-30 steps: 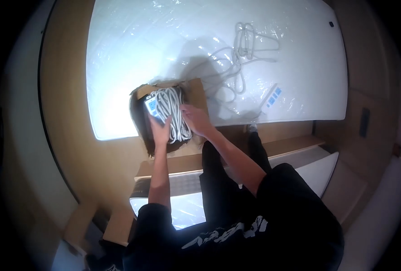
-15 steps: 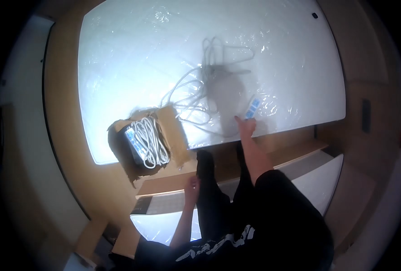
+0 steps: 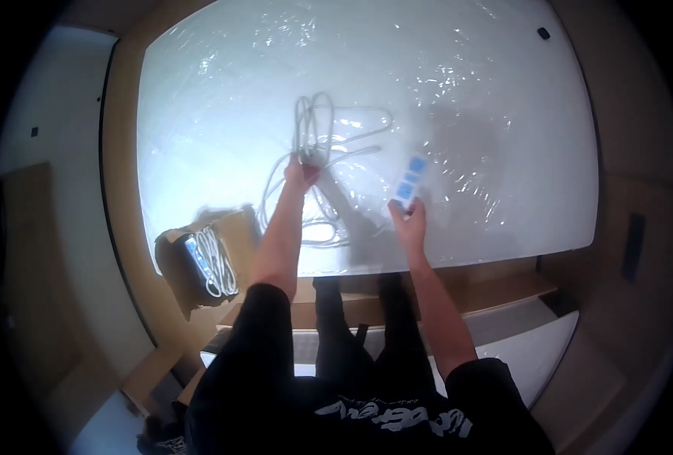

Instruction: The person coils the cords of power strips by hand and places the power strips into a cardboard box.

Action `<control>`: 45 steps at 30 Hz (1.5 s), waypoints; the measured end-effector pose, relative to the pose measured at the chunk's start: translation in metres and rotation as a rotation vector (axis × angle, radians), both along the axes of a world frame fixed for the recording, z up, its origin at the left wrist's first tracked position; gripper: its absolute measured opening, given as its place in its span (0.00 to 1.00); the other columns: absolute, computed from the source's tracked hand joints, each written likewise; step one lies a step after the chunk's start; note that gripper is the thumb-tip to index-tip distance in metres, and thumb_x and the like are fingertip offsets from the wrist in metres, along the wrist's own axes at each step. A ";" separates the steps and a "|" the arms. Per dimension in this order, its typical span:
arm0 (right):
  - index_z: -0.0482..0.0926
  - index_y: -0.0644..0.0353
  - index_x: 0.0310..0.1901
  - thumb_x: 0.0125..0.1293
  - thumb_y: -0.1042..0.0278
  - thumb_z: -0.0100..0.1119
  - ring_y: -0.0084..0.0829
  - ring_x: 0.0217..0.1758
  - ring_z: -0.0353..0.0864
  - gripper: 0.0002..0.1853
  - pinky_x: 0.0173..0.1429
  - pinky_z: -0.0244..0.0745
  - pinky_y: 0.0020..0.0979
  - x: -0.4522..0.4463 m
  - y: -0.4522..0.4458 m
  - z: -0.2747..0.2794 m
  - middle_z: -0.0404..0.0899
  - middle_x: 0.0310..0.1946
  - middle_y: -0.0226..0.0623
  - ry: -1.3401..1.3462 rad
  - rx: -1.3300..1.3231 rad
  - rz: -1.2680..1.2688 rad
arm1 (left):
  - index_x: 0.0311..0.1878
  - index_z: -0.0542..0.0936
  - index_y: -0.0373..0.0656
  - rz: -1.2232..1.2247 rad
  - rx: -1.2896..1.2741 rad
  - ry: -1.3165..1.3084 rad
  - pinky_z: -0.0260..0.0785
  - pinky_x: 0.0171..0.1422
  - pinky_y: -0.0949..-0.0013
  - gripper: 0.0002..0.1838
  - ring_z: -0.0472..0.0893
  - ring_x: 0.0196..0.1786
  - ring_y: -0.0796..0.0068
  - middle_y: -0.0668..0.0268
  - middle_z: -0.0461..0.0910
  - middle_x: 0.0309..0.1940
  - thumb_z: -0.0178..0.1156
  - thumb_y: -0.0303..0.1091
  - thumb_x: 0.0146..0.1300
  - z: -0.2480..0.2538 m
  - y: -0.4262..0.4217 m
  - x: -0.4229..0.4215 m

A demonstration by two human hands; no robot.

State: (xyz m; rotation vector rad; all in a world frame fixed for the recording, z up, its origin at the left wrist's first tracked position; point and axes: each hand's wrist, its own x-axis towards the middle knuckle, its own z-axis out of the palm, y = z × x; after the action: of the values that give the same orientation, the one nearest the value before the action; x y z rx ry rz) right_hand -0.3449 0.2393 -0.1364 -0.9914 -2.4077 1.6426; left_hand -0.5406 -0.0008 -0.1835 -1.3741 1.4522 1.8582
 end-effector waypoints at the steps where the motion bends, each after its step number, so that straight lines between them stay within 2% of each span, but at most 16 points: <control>1: 0.68 0.68 0.52 0.55 0.65 0.68 0.31 0.40 0.76 0.27 0.47 0.72 0.30 0.009 0.010 0.002 0.76 0.40 0.42 0.004 -0.001 -0.002 | 0.43 0.74 0.32 -0.025 -0.037 0.083 0.71 0.28 0.60 0.32 0.79 0.25 0.61 0.57 0.76 0.27 0.51 0.59 0.62 0.001 0.007 -0.004; 5: 0.70 0.65 0.52 0.56 0.66 0.65 0.31 0.43 0.76 0.24 0.48 0.73 0.31 0.061 0.035 0.015 0.74 0.43 0.42 -0.113 0.040 0.128 | 0.43 0.76 0.39 0.012 -0.063 -0.057 0.69 0.27 0.62 0.27 0.74 0.22 0.67 0.60 0.76 0.27 0.54 0.58 0.61 -0.019 0.013 -0.029; 10: 0.71 0.66 0.52 0.56 0.66 0.64 0.32 0.41 0.78 0.23 0.45 0.75 0.31 0.142 0.083 -0.018 0.76 0.42 0.43 -0.276 -0.071 -0.061 | 0.39 0.77 0.42 0.140 0.053 0.123 0.66 0.27 0.67 0.19 0.73 0.26 0.73 0.63 0.77 0.29 0.62 0.50 0.57 -0.034 -0.005 -0.029; 12: 0.73 0.66 0.49 0.54 0.67 0.64 0.31 0.38 0.79 0.22 0.43 0.75 0.30 0.163 0.107 -0.024 0.78 0.39 0.43 -0.388 -0.139 -0.152 | 0.40 0.76 0.40 0.244 -0.066 0.118 0.68 0.31 0.64 0.18 0.75 0.29 0.68 0.60 0.78 0.32 0.66 0.43 0.52 -0.046 -0.019 -0.036; 14: 0.74 0.65 0.48 0.54 0.67 0.63 0.32 0.37 0.79 0.20 0.43 0.75 0.30 0.175 0.126 -0.020 0.79 0.37 0.43 -0.418 -0.064 -0.118 | 0.40 0.74 0.38 -0.054 -0.927 0.191 0.70 0.37 0.61 0.20 0.77 0.33 0.62 0.57 0.79 0.34 0.67 0.39 0.47 0.024 -0.014 -0.027; 16: 0.75 0.65 0.47 0.54 0.67 0.63 0.33 0.36 0.80 0.19 0.44 0.75 0.31 0.181 0.140 -0.012 0.80 0.36 0.43 -0.443 0.007 -0.079 | 0.41 0.73 0.36 -0.126 -1.164 0.566 0.72 0.43 0.59 0.23 0.80 0.37 0.58 0.52 0.80 0.34 0.66 0.40 0.45 0.091 -0.009 -0.021; 18: 0.77 0.64 0.45 0.53 0.67 0.61 0.34 0.38 0.80 0.17 0.45 0.75 0.32 0.179 0.149 -0.003 0.81 0.36 0.43 -0.443 0.069 0.001 | 0.41 0.74 0.40 -0.275 -1.413 0.807 0.69 0.42 0.58 0.19 0.78 0.37 0.56 0.56 0.79 0.34 0.65 0.37 0.47 0.139 -0.022 -0.028; 26: 0.76 0.65 0.45 0.54 0.65 0.63 0.38 0.40 0.80 0.18 0.47 0.74 0.35 0.063 0.109 0.045 0.80 0.38 0.46 -0.105 0.017 0.191 | 0.44 0.76 0.41 -0.475 -1.636 1.453 0.61 0.62 0.57 0.20 0.76 0.43 0.65 0.65 0.77 0.35 0.67 0.27 0.44 0.434 -0.039 0.008; 28: 0.75 0.65 0.46 0.55 0.65 0.66 0.35 0.42 0.79 0.19 0.48 0.73 0.32 0.005 0.064 0.088 0.79 0.40 0.44 0.126 -0.150 0.231 | 0.43 0.76 0.39 -0.320 -1.560 1.583 0.66 0.60 0.59 0.20 0.78 0.41 0.66 0.63 0.78 0.36 0.67 0.24 0.42 0.491 -0.046 0.028; 31: 0.60 0.57 0.65 0.55 0.65 0.67 0.34 0.64 0.66 0.37 0.63 0.62 0.39 -0.058 -0.011 0.257 0.69 0.59 0.41 0.376 -0.367 0.361 | 0.46 0.73 0.36 -0.096 -1.255 1.721 0.68 0.58 0.64 0.20 0.79 0.45 0.67 0.59 0.77 0.39 0.63 0.19 0.48 0.562 -0.057 0.060; 34: 0.47 0.54 0.71 0.50 0.64 0.71 0.36 0.72 0.56 0.51 0.72 0.49 0.39 -0.071 -0.069 0.380 0.62 0.66 0.40 0.782 -0.227 0.585 | 0.49 0.71 0.33 0.002 -0.974 1.803 0.71 0.56 0.64 0.18 0.79 0.47 0.65 0.56 0.76 0.41 0.57 0.17 0.53 0.589 -0.075 0.089; 36: 0.46 0.54 0.72 0.49 0.64 0.71 0.37 0.72 0.55 0.52 0.73 0.48 0.38 -0.087 -0.103 0.414 0.61 0.66 0.40 0.867 -0.087 0.655 | 0.50 0.69 0.32 0.103 -0.323 1.605 0.74 0.54 0.62 0.16 0.80 0.44 0.66 0.56 0.75 0.39 0.54 0.19 0.57 0.586 -0.080 0.093; 38: 0.58 0.54 0.68 0.51 0.64 0.70 0.36 0.64 0.68 0.43 0.68 0.59 0.35 -0.086 -0.140 0.417 0.74 0.55 0.40 0.780 -0.243 0.885 | 0.48 0.69 0.31 0.073 -0.029 1.332 0.79 0.44 0.60 0.12 0.80 0.36 0.65 0.59 0.74 0.34 0.51 0.23 0.61 0.541 -0.092 0.092; 40: 0.74 0.58 0.54 0.55 0.62 0.67 0.32 0.43 0.79 0.25 0.52 0.72 0.32 -0.090 -0.171 0.384 0.81 0.36 0.39 0.416 -0.279 1.134 | 0.40 0.70 0.35 0.062 0.129 1.055 0.79 0.39 0.60 0.09 0.80 0.35 0.63 0.60 0.72 0.30 0.51 0.32 0.63 0.497 -0.099 0.101; 41: 0.81 0.62 0.37 0.60 0.57 0.62 0.27 0.25 0.75 0.15 0.35 0.71 0.30 -0.081 -0.182 0.376 0.77 0.21 0.37 0.425 -0.098 1.140 | 0.40 0.70 0.35 -0.010 0.131 0.970 0.79 0.39 0.60 0.10 0.80 0.35 0.63 0.60 0.72 0.31 0.51 0.33 0.63 0.466 -0.108 0.104; 45: 0.78 0.66 0.25 0.64 0.53 0.56 0.19 0.20 0.68 0.21 0.27 0.63 0.25 -0.049 -0.207 0.359 0.72 0.14 0.31 0.207 -0.162 1.034 | 0.44 0.70 0.33 -0.146 0.254 0.611 0.75 0.32 0.68 0.14 0.77 0.31 0.65 0.58 0.73 0.32 0.51 0.36 0.64 0.388 -0.126 0.135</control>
State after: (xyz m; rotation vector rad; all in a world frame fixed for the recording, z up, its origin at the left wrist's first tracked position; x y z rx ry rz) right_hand -0.3936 0.0327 0.2226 0.5653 -2.8117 2.0240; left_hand -0.4056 -0.1270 0.2042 -0.5822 1.4528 2.3801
